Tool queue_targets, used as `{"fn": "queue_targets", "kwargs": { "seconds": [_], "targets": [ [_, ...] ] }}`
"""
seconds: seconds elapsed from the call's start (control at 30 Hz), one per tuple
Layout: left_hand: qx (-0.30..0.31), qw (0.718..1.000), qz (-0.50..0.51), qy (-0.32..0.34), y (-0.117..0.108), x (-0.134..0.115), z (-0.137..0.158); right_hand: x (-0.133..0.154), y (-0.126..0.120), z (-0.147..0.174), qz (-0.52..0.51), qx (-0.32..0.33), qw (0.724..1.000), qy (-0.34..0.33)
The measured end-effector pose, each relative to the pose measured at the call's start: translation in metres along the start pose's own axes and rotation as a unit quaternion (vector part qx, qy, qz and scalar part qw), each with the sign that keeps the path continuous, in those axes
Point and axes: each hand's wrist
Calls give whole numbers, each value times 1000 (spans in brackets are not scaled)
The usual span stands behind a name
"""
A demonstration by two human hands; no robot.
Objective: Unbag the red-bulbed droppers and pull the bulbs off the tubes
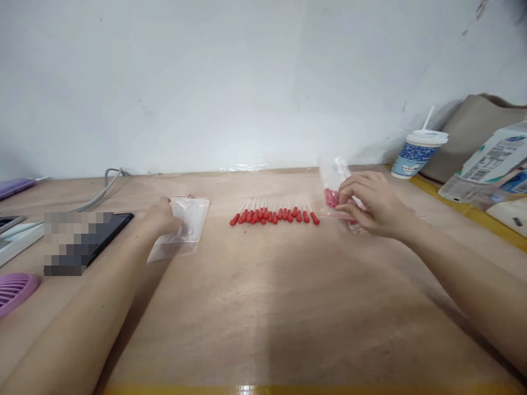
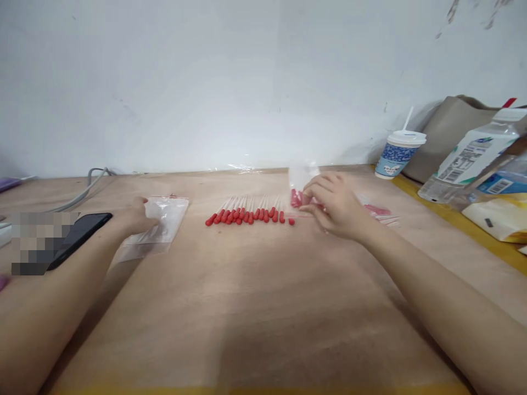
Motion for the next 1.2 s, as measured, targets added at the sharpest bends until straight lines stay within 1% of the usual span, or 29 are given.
{"fn": "queue_targets", "kwargs": {
  "seconds": [0.07,0.1,0.13,0.2,0.23,0.3,0.33,0.37,0.43,0.47,0.5,0.53,0.6,0.63,0.7,0.73,0.77,0.8,0.83,0.9,1.0,1.1,1.2],
  "targets": [
    [-57,997,-24,39,-1,-9,5,24,6,-1,-68,14,996,-52],
    [-103,991,-29,75,-1,-16,8,37,10,0,-101,23,990,-93],
    [-152,980,-24,126,-1,-24,12,50,15,2,-128,47,982,-131],
    [-233,944,36,229,1,-45,25,75,25,6,-157,88,966,-188],
    [-233,927,72,284,3,-57,34,85,31,9,-156,97,961,-205],
    [-177,893,135,391,8,-79,58,98,40,13,-145,115,953,-238],
    [-133,876,160,435,11,-89,71,101,44,15,-136,116,950,-256],
    [-79,859,179,473,14,-98,83,101,47,16,-126,116,946,-273],
    [39,825,201,527,19,-108,105,95,51,18,-102,110,945,-292],
    [81,812,209,539,23,-110,114,90,52,18,-90,105,949,-282],
    [118,804,208,545,26,-111,120,83,52,19,-81,98,959,-254],
    [147,798,203,548,29,-110,125,77,53,20,-76,89,971,-208],
    [192,794,180,548,36,-107,129,65,54,23,-87,63,992,-71],
    [207,794,168,547,39,-105,129,61,55,25,-100,53,994,4],
    [220,800,147,539,44,-103,129,55,58,29,-127,57,980,140],
    [216,807,140,531,46,-102,129,54,60,30,-139,74,969,190],
    [209,816,134,522,48,-103,129,53,62,32,-154,98,957,224],
    [199,825,130,512,49,-103,130,54,64,32,-173,124,946,243],
    [190,834,127,502,50,-104,130,55,66,33,-196,145,937,249],
    [173,847,123,487,52,-106,132,58,70,33,-254,167,923,235],
    [154,857,124,475,55,-106,133,63,74,35,-306,153,917,204],
    [138,854,136,483,56,-107,132,66,77,38,-313,109,926,182],
    [139,832,145,517,55,-108,129,68,77,40,-295,61,943,145]
  ]
}}
Point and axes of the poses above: each hand's wrist, its own z-axis away from the middle knuckle, its own y-axis out of the palm, x = y × z, and after that the axes turned 6 degrees about -x, right-handed
